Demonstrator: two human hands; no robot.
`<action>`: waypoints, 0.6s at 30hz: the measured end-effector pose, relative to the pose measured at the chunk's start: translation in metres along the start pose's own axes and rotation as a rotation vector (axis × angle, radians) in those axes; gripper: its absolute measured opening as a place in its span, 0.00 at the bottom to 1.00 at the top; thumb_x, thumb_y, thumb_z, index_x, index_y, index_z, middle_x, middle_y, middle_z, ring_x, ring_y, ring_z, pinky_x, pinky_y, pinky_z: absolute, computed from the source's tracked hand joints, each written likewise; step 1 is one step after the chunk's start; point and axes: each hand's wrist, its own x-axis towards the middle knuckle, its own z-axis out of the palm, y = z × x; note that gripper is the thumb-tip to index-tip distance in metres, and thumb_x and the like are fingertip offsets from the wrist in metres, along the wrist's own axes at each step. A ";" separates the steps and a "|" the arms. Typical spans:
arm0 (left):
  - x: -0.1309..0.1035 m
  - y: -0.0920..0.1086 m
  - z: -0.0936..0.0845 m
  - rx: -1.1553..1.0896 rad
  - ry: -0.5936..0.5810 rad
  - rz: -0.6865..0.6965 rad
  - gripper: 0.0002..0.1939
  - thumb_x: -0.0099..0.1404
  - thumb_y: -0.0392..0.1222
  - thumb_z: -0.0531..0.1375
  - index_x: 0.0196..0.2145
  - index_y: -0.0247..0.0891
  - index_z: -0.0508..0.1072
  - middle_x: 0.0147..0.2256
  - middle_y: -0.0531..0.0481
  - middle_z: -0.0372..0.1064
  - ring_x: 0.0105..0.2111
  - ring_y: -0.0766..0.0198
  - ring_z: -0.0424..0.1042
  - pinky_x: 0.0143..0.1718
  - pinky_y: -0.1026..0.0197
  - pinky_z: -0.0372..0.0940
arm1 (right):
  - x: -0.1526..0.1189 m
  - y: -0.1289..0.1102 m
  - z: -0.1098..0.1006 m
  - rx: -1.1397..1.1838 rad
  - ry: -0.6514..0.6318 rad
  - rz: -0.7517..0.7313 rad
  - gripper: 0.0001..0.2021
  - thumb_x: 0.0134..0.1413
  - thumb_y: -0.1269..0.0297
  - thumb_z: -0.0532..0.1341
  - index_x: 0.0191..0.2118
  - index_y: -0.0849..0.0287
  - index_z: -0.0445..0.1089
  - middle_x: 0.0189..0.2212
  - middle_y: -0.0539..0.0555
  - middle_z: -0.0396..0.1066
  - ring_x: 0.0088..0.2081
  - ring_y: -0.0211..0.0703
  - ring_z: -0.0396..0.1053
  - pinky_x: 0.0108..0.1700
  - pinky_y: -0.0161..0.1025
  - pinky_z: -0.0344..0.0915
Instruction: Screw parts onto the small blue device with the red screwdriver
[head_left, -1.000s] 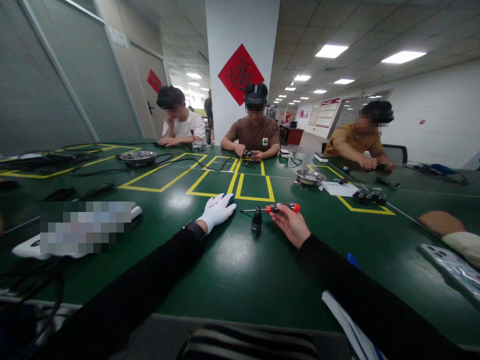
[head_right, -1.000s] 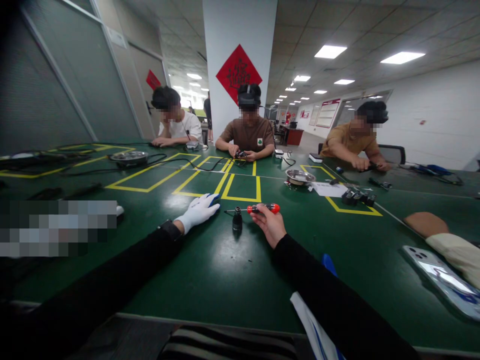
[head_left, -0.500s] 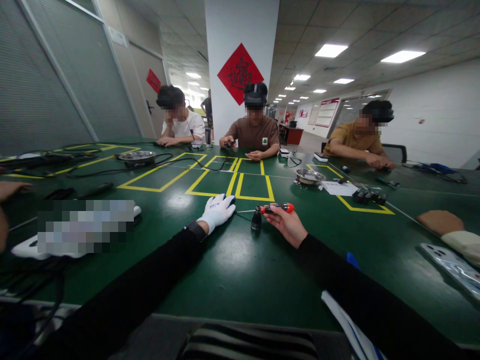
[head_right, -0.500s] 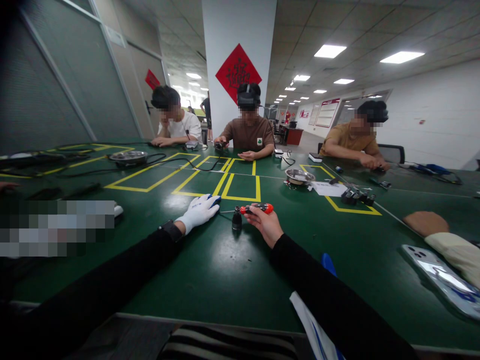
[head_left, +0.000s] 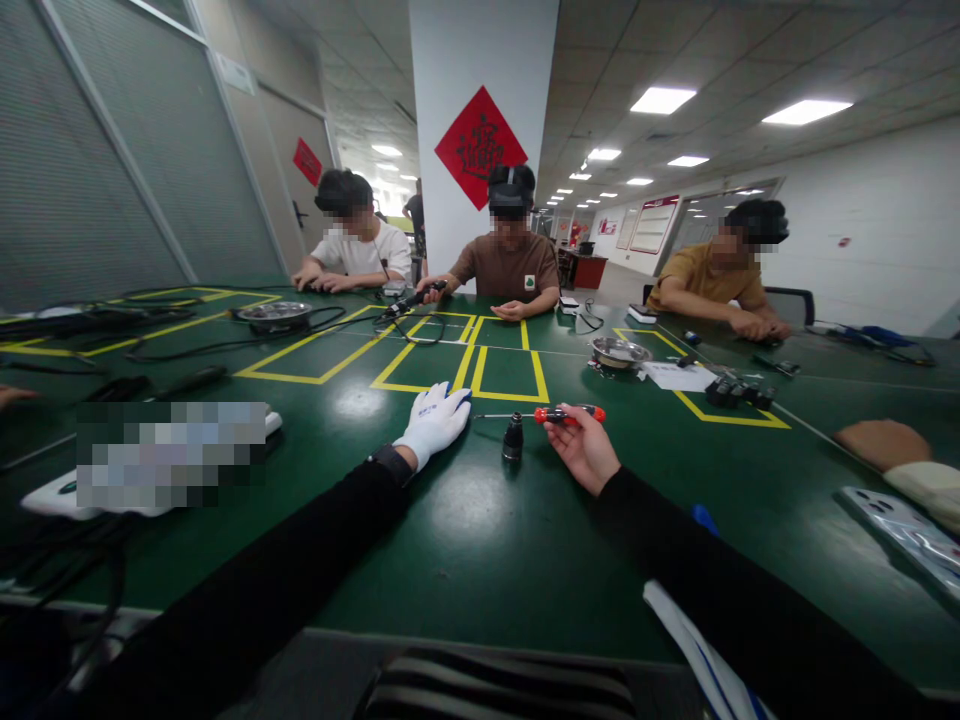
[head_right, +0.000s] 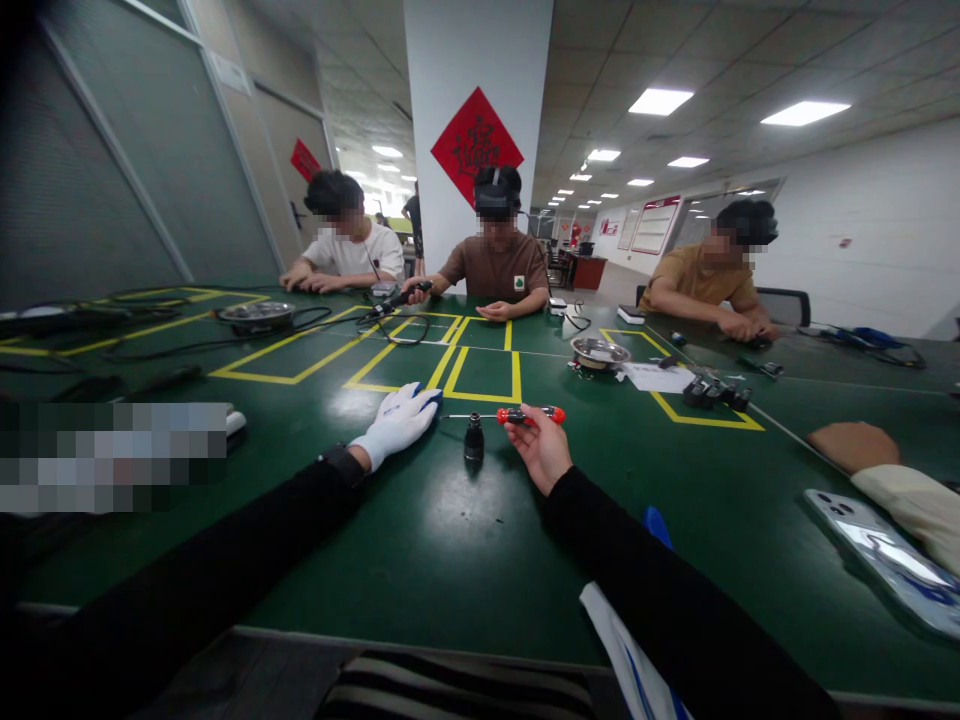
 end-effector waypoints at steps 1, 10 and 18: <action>-0.001 0.002 -0.001 -0.018 0.056 -0.006 0.23 0.67 0.52 0.45 0.55 0.48 0.66 0.62 0.46 0.53 0.63 0.51 0.49 0.62 0.45 0.43 | 0.000 0.000 0.000 0.010 0.005 -0.001 0.01 0.52 0.70 0.59 0.32 0.61 0.68 0.26 0.54 0.76 0.25 0.36 0.73 0.27 0.30 0.70; -0.008 0.026 -0.015 -0.163 0.207 0.150 0.21 0.64 0.56 0.50 0.35 0.43 0.78 0.61 0.50 0.54 0.64 0.52 0.43 0.64 0.46 0.37 | 0.003 -0.002 -0.003 0.129 0.003 0.033 0.01 0.51 0.70 0.60 0.31 0.61 0.67 0.24 0.53 0.74 0.24 0.35 0.72 0.26 0.29 0.70; -0.006 0.027 -0.023 -0.288 0.319 0.101 0.19 0.64 0.52 0.52 0.28 0.40 0.76 0.53 0.52 0.66 0.60 0.56 0.53 0.64 0.49 0.42 | -0.001 -0.004 0.000 0.176 -0.092 -0.016 0.05 0.50 0.69 0.60 0.36 0.57 0.68 0.31 0.51 0.75 0.29 0.36 0.73 0.33 0.32 0.72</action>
